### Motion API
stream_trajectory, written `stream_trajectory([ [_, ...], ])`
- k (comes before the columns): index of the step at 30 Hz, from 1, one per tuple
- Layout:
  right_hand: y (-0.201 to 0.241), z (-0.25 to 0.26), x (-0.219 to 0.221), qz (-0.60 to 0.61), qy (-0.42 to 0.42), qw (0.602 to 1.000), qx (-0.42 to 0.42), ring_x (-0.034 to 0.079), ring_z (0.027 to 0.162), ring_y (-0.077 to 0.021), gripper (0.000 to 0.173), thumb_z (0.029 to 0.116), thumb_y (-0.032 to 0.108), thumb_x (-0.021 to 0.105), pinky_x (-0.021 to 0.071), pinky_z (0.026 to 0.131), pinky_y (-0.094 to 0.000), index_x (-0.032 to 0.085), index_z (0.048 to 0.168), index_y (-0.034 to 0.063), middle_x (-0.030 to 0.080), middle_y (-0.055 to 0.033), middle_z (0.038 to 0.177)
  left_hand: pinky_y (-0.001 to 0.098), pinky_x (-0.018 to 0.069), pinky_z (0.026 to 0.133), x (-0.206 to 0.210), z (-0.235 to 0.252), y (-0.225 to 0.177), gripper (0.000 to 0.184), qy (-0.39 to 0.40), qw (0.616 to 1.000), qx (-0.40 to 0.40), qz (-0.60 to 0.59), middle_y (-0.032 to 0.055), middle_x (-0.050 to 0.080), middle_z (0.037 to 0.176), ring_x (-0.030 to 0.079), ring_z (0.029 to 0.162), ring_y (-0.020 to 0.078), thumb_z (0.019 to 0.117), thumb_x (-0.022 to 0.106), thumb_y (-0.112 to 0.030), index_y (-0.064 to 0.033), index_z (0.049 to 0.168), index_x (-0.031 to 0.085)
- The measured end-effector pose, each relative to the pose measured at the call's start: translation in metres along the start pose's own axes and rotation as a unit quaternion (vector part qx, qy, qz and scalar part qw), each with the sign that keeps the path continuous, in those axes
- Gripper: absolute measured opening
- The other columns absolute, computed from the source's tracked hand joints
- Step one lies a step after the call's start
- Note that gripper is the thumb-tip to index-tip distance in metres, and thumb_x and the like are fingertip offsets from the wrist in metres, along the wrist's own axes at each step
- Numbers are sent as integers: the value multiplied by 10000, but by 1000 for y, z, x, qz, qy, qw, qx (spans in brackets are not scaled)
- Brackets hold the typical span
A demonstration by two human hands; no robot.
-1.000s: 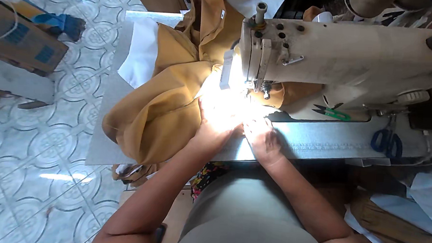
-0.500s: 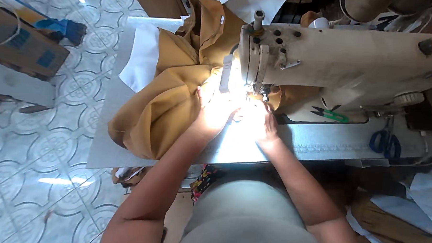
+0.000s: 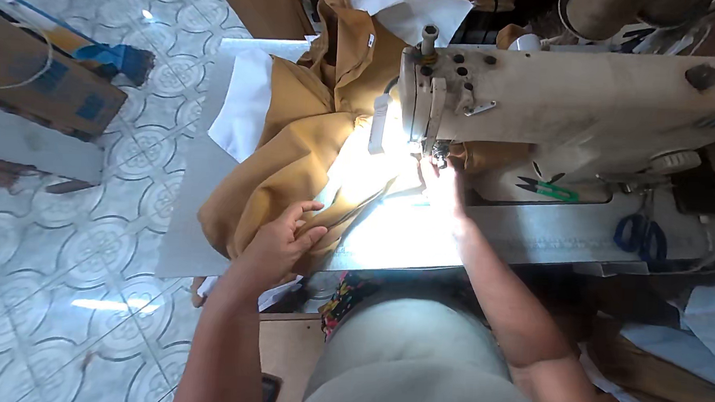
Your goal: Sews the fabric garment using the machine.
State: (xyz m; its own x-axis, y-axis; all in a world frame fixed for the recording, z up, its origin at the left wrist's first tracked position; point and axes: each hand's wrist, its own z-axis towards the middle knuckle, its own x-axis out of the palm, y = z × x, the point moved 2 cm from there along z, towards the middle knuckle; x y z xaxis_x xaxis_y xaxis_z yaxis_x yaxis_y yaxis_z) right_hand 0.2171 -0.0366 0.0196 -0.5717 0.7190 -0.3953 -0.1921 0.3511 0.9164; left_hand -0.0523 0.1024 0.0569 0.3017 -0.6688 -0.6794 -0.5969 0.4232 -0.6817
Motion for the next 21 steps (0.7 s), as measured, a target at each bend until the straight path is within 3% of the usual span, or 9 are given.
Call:
stream_trajectory([
  [1,-2,0,-1,49,16,999,6,626,743,-131,273,1061,196,561,548,651,-308,638,1203,-24,668,-135,1002,392,581,780,-5,4,0,445,21,999,-1,-39,65,736,941,702,812,137,1022,616,-358,-197,1428,533],
  [3,-5,-8,-2,77,63,995,-33,680,932,-136,346,1006,123,603,583,804,-317,597,1320,-21,688,-149,1154,341,586,756,-14,11,-3,439,44,995,-4,-90,32,743,923,704,787,100,1007,645,-342,-241,1422,544],
  [4,-6,-15,-2,61,86,991,-81,680,1091,-177,462,967,90,640,577,935,-350,541,1405,-19,665,-177,1274,304,591,741,-18,13,-6,448,56,992,-4,-109,12,753,932,709,781,80,997,663,-330,-256,1422,541],
  [6,-3,-33,-4,1,106,988,-114,689,1073,-276,628,933,73,710,581,915,-462,440,1500,55,666,-197,1260,255,588,707,-24,14,-13,487,77,987,-1,-142,-3,748,943,702,759,65,967,695,-270,-264,1426,533],
  [8,-1,-46,-8,7,85,992,-90,692,797,-261,622,924,62,731,593,721,-452,447,1477,57,700,-170,980,253,586,671,-34,14,-16,548,65,989,13,-131,8,750,908,696,726,73,929,718,-151,-257,1433,532],
  [11,8,-73,-21,191,148,969,49,571,500,-69,550,930,-17,658,518,482,-224,433,1424,75,619,-32,696,433,586,740,-59,26,-7,661,23,998,3,-55,105,729,960,701,803,209,891,766,-41,-237,1462,497],
  [14,2,-90,-31,87,163,976,118,632,600,-82,392,974,49,644,560,570,-231,546,1353,24,667,-73,854,425,579,684,-60,38,4,700,9,999,3,-42,107,707,929,681,768,224,827,814,0,-241,1424,542],
  [18,4,-86,-34,-106,18,989,-98,665,844,-134,180,994,128,634,584,744,-290,715,1126,35,666,-118,1124,437,603,711,-54,37,-1,676,24,998,6,-61,109,720,992,706,821,234,808,826,12,-251,1379,579],
  [21,22,-70,-20,-186,-19,973,-134,699,862,-249,191,988,110,646,605,765,-412,684,1139,0,691,-157,1061,490,615,723,-53,35,0,648,17,999,16,-26,104,729,1028,722,850,256,795,856,-30,-249,1351,607],
])
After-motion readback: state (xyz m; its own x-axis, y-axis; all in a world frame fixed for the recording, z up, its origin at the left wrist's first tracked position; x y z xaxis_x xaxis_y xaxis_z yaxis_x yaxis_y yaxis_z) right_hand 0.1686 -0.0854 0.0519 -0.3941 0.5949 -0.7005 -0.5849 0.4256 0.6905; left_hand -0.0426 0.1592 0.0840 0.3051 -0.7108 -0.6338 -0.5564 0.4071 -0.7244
